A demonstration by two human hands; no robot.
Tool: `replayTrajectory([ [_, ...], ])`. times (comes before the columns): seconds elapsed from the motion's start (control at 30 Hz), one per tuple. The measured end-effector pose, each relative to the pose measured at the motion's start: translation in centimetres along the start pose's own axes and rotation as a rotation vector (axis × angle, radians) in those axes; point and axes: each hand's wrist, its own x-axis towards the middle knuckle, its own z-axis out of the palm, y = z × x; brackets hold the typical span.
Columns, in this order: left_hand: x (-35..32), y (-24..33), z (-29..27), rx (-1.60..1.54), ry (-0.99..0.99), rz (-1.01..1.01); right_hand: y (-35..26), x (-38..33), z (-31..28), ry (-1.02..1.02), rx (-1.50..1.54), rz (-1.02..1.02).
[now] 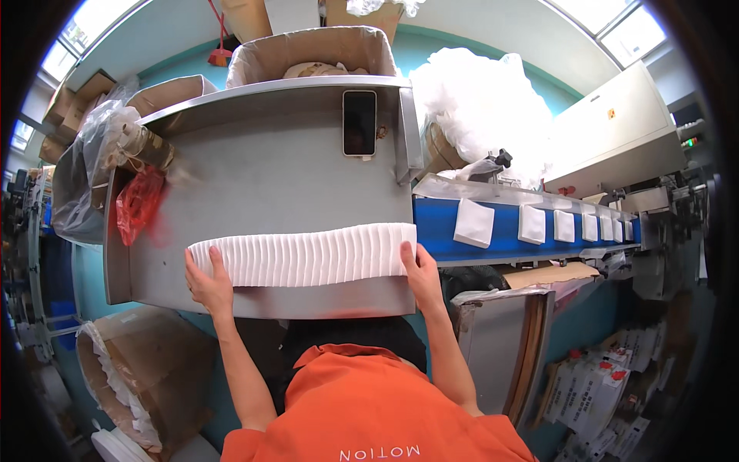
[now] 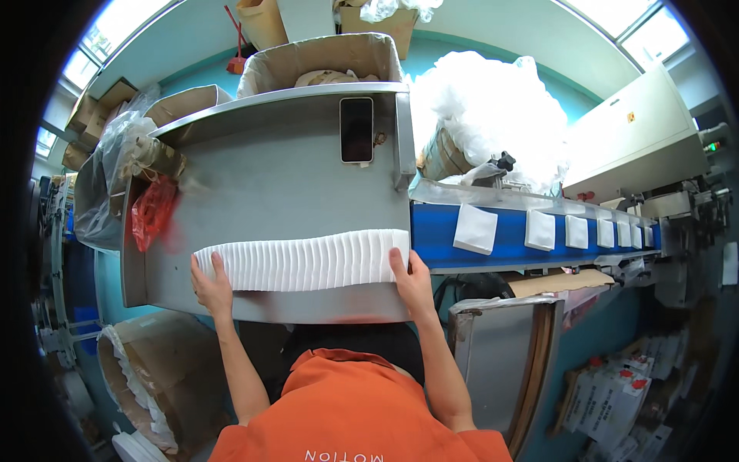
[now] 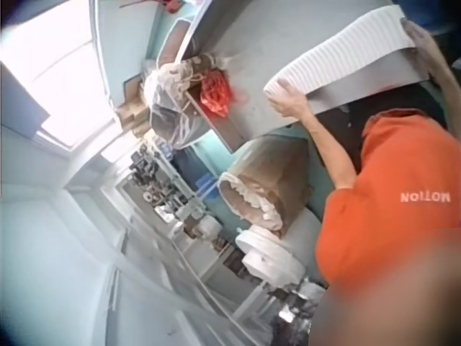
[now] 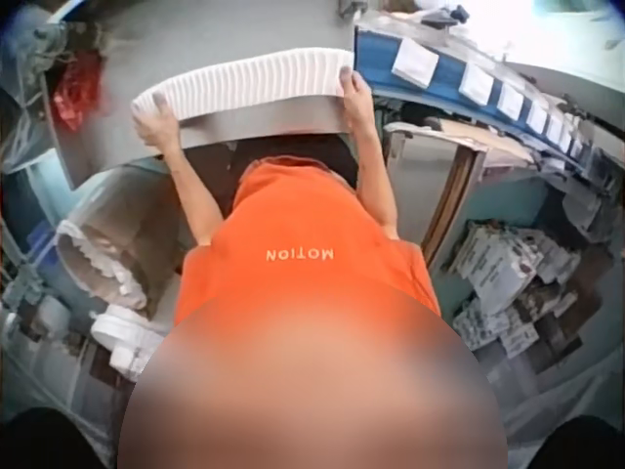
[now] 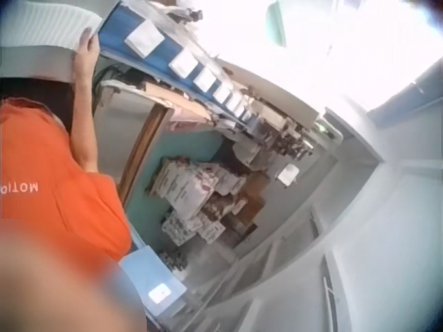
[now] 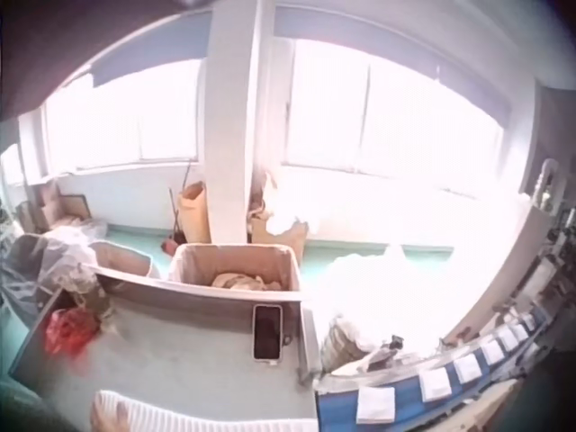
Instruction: Organizing and preparing pleated paper filters from a machine onto a packaging station.
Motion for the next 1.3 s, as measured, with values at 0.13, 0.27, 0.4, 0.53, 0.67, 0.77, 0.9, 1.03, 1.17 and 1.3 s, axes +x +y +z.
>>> replayTrajectory([
  [0.13, 0.1, 0.1, 0.2, 0.025, 0.002, -0.012, 0.1, 1.0, 0.2, 0.023, 0.049, 0.038],
  [0.27, 0.0, 0.0, 0.2, 0.006, -0.001, -0.021, 0.5, -0.4, -0.8, -0.008, 0.174, 0.177],
  [0.4, -0.1, 0.2, 0.1, -0.018, -0.018, -0.001, 1.8, 1.6, -2.3, 0.147, 0.438, 0.091],
  [0.53, -0.4, 1.2, 0.4, -0.004, -0.038, 0.005, -1.3, -0.1, 1.6, 0.061, -0.11, -0.151],
  [0.67, -0.5, 1.3, 0.6, 0.005, -0.027, -0.013, 1.2, 1.4, 0.7, -0.05, 0.45, 0.246],
  [0.77, -0.3, 0.2, 0.7, -0.013, 0.014, 0.042, 0.3, 0.6, 0.6, -0.158, 0.698, 0.344],
  [0.9, 1.5, 0.5, -1.6, -0.199, -0.238, -0.188, 0.8, 1.1, 0.0, -0.074, 0.608, 0.245],
  [1.03, 4.4, -6.5, 0.5, -0.686, -0.296, -0.184, 2.3, 1.1, -1.6, -0.026, 0.317, 0.218],
  [1.17, 3.2, -4.3, 0.7, -0.753, -0.426, -0.155, 2.1, 1.7, -3.1, 0.195, 0.568, 0.155],
  [1.3, 2.0, -3.2, 0.9, -0.635, -0.417, -0.159, -0.2, 0.2, 1.7, 0.048, -0.117, -0.177],
])
